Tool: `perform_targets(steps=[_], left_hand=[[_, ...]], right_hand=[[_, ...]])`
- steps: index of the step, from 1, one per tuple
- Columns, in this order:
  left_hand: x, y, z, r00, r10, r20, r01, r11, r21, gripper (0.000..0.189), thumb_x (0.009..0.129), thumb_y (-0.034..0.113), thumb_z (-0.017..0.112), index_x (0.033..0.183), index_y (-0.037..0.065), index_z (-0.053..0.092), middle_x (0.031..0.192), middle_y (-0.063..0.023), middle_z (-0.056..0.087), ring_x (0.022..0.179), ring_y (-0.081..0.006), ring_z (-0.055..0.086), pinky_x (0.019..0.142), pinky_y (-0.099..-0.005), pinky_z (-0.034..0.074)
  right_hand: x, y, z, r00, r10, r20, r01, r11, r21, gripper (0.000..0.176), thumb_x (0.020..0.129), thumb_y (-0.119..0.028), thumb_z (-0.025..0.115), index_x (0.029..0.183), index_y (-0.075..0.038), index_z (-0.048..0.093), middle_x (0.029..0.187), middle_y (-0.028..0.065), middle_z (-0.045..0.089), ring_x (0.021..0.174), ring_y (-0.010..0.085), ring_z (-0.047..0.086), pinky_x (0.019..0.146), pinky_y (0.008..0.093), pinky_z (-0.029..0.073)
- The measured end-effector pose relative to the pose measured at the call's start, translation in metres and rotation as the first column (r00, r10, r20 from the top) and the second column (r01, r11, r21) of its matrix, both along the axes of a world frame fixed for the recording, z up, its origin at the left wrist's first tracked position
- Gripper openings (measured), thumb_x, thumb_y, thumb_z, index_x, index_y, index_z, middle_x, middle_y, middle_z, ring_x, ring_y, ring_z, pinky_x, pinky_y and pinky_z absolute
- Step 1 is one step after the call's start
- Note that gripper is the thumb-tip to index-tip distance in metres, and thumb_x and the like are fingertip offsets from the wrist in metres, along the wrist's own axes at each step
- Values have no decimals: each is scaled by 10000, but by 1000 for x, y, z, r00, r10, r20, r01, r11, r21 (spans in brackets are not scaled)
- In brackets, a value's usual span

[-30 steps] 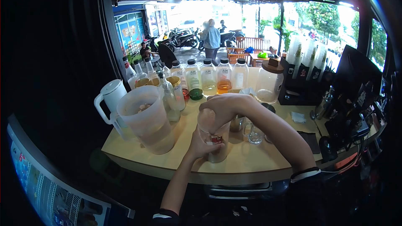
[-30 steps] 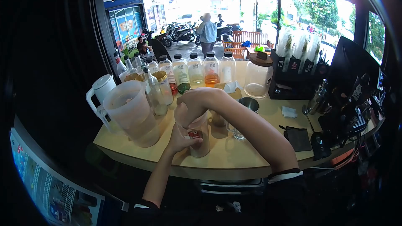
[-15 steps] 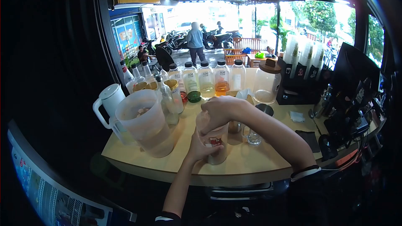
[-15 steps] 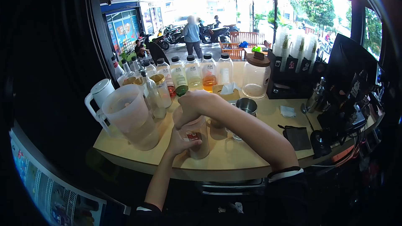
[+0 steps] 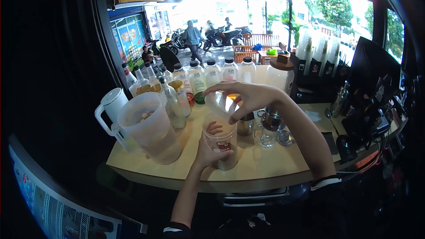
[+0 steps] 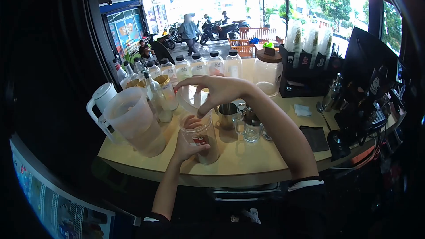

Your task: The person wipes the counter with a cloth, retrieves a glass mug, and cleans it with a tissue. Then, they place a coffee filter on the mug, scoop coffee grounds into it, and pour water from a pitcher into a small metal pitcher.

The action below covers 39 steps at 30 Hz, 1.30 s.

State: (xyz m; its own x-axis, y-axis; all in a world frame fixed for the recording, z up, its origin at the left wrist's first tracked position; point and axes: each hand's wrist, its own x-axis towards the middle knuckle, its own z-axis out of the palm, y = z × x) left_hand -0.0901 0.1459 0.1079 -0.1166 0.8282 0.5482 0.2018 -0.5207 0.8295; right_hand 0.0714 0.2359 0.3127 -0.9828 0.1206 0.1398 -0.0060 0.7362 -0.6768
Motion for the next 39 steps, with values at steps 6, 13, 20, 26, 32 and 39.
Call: perform_targets(steps=[6,13,20,26,32,39], left_hand=[[1,-2,-5,998,48,37,-50,997,60,1051,501,142,856,1332,7,226,1218,-146,410,1128,-237,451,931,-365,425],[-24,-31,10,943,331,42,-333,928,164,1057,514,125,850,1357,32,218,1279,-141,379,1190,-244,398,974,-379,381],[-23,-69,-10,889,454,55,-458,885,83,998,508,221,877,1292,0,302,1253,-132,418,1168,-240,444,973,-388,383],[-36,-71,-49,766,604,-220,-586,797,144,1012,510,251,875,1300,40,278,1262,-176,422,1152,-286,470,966,-391,413],[-35,-45,-49,703,657,-271,-514,733,446,987,532,268,858,1299,38,279,1296,-174,372,1177,-263,429,969,-402,392],[-20,-20,-45,803,564,-194,-406,755,515,1011,537,325,842,1312,50,253,1280,-204,392,1166,-328,445,975,-434,387]], right_hand=[[54,-9,-42,939,-229,-256,179,962,-207,847,627,-171,816,1334,-131,353,1333,68,349,1142,218,445,851,314,492],[40,-21,-127,932,-321,-171,341,934,104,914,615,-313,788,1358,-69,317,1270,168,374,1135,314,456,933,366,417],[-58,44,-228,926,-346,151,303,919,251,896,579,-323,788,1302,5,371,1298,218,370,1175,364,430,982,393,381],[-75,57,-239,939,-317,135,257,906,337,860,627,-312,766,1310,17,362,1340,257,336,1237,374,366,1030,379,322],[-40,8,-134,847,-398,-353,408,912,-49,264,753,-113,656,991,-17,595,977,125,604,849,220,602,733,297,489],[-1,-75,-102,948,-48,-315,145,945,293,122,722,3,584,831,-12,635,752,121,612,697,301,606,656,364,496]])
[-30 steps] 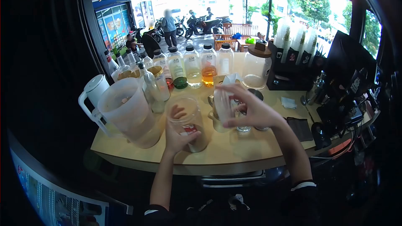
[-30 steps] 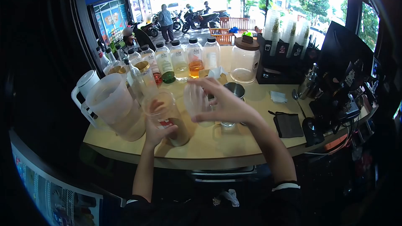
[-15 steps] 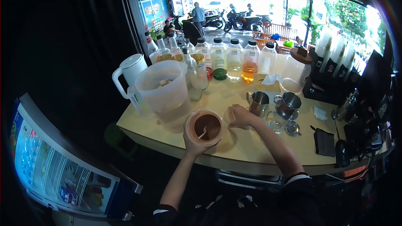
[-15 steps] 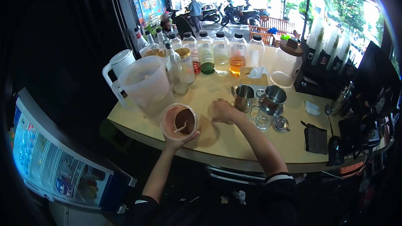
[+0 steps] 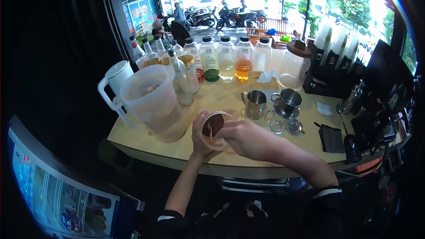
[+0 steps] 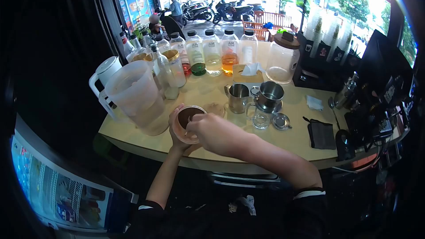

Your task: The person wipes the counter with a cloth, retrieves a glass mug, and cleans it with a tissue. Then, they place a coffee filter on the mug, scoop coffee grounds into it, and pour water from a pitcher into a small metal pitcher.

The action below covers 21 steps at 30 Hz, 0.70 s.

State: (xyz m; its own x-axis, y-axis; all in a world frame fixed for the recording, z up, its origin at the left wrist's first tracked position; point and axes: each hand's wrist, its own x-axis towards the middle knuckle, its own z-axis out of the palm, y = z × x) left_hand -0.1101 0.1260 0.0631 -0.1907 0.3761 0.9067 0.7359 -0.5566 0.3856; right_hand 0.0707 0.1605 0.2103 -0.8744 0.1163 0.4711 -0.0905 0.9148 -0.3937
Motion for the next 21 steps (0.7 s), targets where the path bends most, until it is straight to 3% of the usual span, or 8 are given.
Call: perform_targets(steps=[2,4,7,11,13,21], left_hand=[[3,0,2,996,68,-64,-70,997,-26,1004,528,303,853,1306,54,270,1259,-203,420,1161,-348,452,986,-448,382],[5,3,4,973,84,-213,-81,996,21,993,531,331,845,1299,58,279,1247,-186,439,1165,-362,445,1026,-484,317],[9,4,2,996,-54,-76,54,999,1,979,538,346,839,1295,61,288,1247,-171,445,1171,-360,444,1049,-499,271],[11,3,7,993,-54,-106,55,998,10,983,529,335,845,1291,58,288,1253,-172,437,1173,-356,440,1043,-499,281],[12,1,9,995,-23,-97,23,1000,7,986,522,310,850,1289,56,285,1260,-172,429,1178,-348,432,1044,-498,280],[13,1,7,992,0,-123,1,1000,10,944,544,240,837,1287,55,284,1254,-172,430,1169,-347,434,1029,-498,299]], right_hand=[[-9,2,-17,996,-6,88,5,1000,4,134,708,12,576,823,-14,639,770,128,616,722,322,605,683,378,498],[-23,13,-29,980,29,198,-70,977,201,84,711,-65,568,760,-22,621,756,145,601,700,323,615,636,399,494],[-35,18,-26,950,-8,312,-92,947,307,74,691,-71,577,710,-19,626,719,142,606,692,304,622,612,387,497],[-39,19,-29,982,27,185,-103,902,419,88,685,-76,573,665,-6,622,687,143,607,689,294,622,604,372,498],[-30,13,-21,984,12,179,-93,887,452,90,731,-79,560,763,-1,589,780,133,591,741,299,616,676,369,507],[2,2,-10,983,-149,111,102,933,346,156,756,-71,536,884,5,490,822,144,566,723,329,606,619,402,497]])
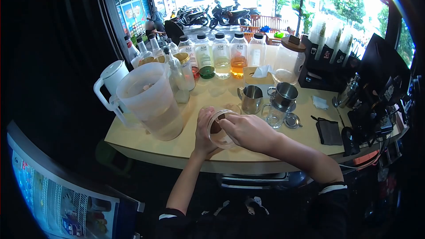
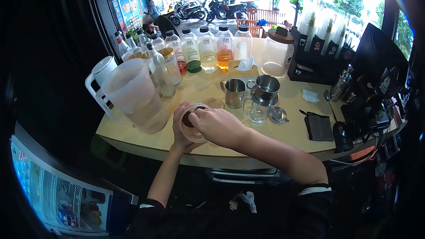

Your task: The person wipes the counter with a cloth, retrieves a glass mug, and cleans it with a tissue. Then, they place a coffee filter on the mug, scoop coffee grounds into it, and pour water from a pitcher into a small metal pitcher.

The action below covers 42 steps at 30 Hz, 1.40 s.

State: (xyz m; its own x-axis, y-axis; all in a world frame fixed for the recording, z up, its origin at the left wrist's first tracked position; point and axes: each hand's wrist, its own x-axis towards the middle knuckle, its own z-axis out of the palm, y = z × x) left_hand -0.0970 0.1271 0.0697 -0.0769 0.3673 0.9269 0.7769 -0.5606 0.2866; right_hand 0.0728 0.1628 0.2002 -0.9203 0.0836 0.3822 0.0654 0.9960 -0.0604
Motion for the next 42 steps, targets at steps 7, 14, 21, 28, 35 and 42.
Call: perform_targets(steps=[7,14,21,28,35,42], left_hand=[[-1,2,-6,999,-28,17,29,999,-30,926,552,241,828,1281,53,289,1256,-184,431,1166,-350,439,1029,-497,301],[0,2,-7,1000,-17,11,17,1000,-24,933,552,260,830,1283,60,286,1270,-188,422,1170,-356,434,1034,-491,298],[-4,5,-18,996,-38,85,43,998,-52,952,545,249,840,1293,66,279,1276,-183,418,1180,-366,421,1035,-475,303],[-6,7,-19,988,-84,131,89,995,-37,982,524,250,853,1303,62,287,1286,-179,414,1198,-362,407,1034,-463,306],[-7,7,-21,980,-112,161,120,992,-40,1017,500,250,862,1313,68,278,1294,-188,404,1201,-358,405,1014,-445,341],[-5,6,-16,993,-74,95,80,995,-53,1060,495,244,872,1328,68,241,1311,-193,360,1191,-323,412,980,-406,390]], right_hand=[[0,2,-10,997,-47,60,55,990,-133,125,779,-70,521,875,9,518,766,170,576,709,352,600,618,422,483],[7,4,-7,999,-42,20,45,972,-231,119,809,-88,513,813,24,553,756,185,590,710,358,595,635,428,472],[20,3,5,995,-27,-92,-10,925,-380,109,777,-57,522,747,40,562,710,202,593,690,355,595,650,409,477],[36,5,16,983,-95,-160,2,865,-501,119,767,-68,565,812,31,614,662,180,599,620,325,595,610,362,483],[46,12,12,961,-197,-192,67,844,-532,125,766,-88,593,819,18,635,601,135,575,505,209,562,530,293,453],[49,19,2,937,-250,-244,16,729,-684,138,794,-70,608,865,44,640,636,54,613,561,42,506,516,207,410]])
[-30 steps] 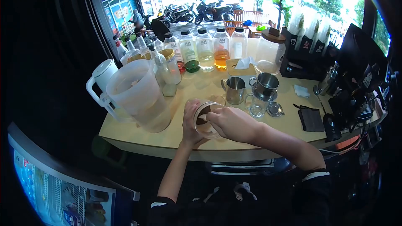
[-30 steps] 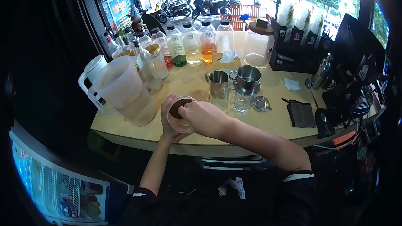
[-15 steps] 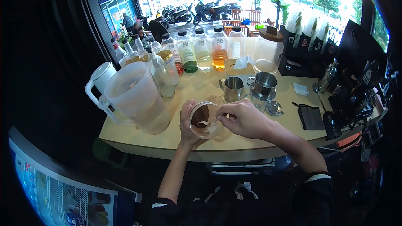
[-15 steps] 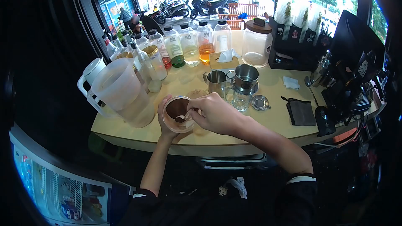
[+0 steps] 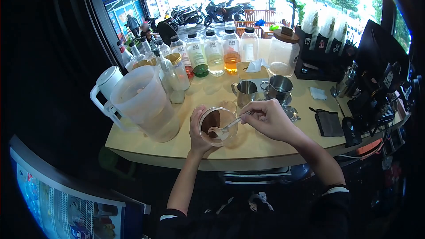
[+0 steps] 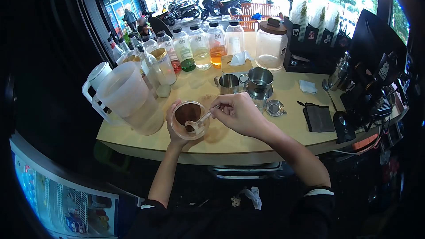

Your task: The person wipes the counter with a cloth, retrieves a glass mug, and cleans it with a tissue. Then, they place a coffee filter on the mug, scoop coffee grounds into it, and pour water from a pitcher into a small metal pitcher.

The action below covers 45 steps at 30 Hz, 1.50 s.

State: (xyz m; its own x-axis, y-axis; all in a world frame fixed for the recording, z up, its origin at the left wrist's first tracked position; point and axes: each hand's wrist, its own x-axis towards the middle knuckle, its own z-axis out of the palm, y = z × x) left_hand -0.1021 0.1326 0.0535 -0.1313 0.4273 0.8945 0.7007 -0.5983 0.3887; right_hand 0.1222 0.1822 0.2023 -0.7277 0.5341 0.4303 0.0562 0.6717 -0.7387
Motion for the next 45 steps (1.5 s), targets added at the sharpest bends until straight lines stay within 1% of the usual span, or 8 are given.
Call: perform_targets(steps=[5,10,32,35,38,40,44,45], left_hand=[[0,1,1,1000,4,28,-5,1000,20,1031,498,268,872,1314,75,271,1289,-188,396,1198,-363,402,990,-441,365],[2,-1,8,997,19,-72,-17,1000,23,1072,524,218,867,1349,69,199,1331,-194,321,1169,-283,437,946,-377,442],[3,3,-1,999,30,39,-31,999,16,1017,508,276,867,1309,48,283,1291,-181,410,1193,-344,408,1028,-443,319],[1,3,-9,998,24,55,-25,999,24,1002,518,288,861,1306,51,288,1289,-183,412,1201,-349,402,1040,-454,300],[1,1,-13,999,47,10,-48,995,89,988,536,309,849,1305,57,282,1287,-190,412,1202,-352,405,1048,-473,282],[5,-2,-9,996,87,-21,-83,984,158,980,556,330,835,1307,62,265,1287,-194,410,1199,-352,412,1050,-489,272],[4,-4,-11,997,74,-34,-68,988,142,966,573,326,823,1308,69,252,1279,-192,414,1191,-348,422,1047,-510,269],[4,-4,-9,992,104,-68,-93,985,148,957,578,322,820,1307,72,253,1276,-190,415,1191,-346,423,1046,-518,265]], right_hand=[[1,6,-8,995,5,-97,-21,986,-167,149,815,-54,579,849,82,631,695,75,645,642,50,578,568,190,460],[5,7,-6,998,-50,-48,29,932,-362,142,832,-78,585,846,55,633,708,52,648,580,8,527,483,169,405],[11,19,-16,969,-43,-243,-77,883,-462,100,831,-66,569,810,28,598,678,77,643,477,-1,453,412,156,341],[7,9,-18,971,-108,-213,8,906,-424,109,828,-64,575,794,38,596,679,70,643,472,6,459,414,162,356],[3,-5,-23,946,-76,-314,36,991,-130,80,801,-42,591,778,35,594,632,77,624,444,35,467,413,192,372],[8,-19,-11,993,-89,-75,101,977,187,57,770,-28,603,769,28,593,583,100,575,436,83,496,434,223,396],[1,-29,-20,999,5,-36,5,965,263,89,767,-52,605,814,10,563,658,149,581,528,258,582,502,327,457],[-2,-27,-26,995,22,-93,10,941,338,82,771,-45,622,840,-1,619,653,105,601,455,156,531,440,275,423]])
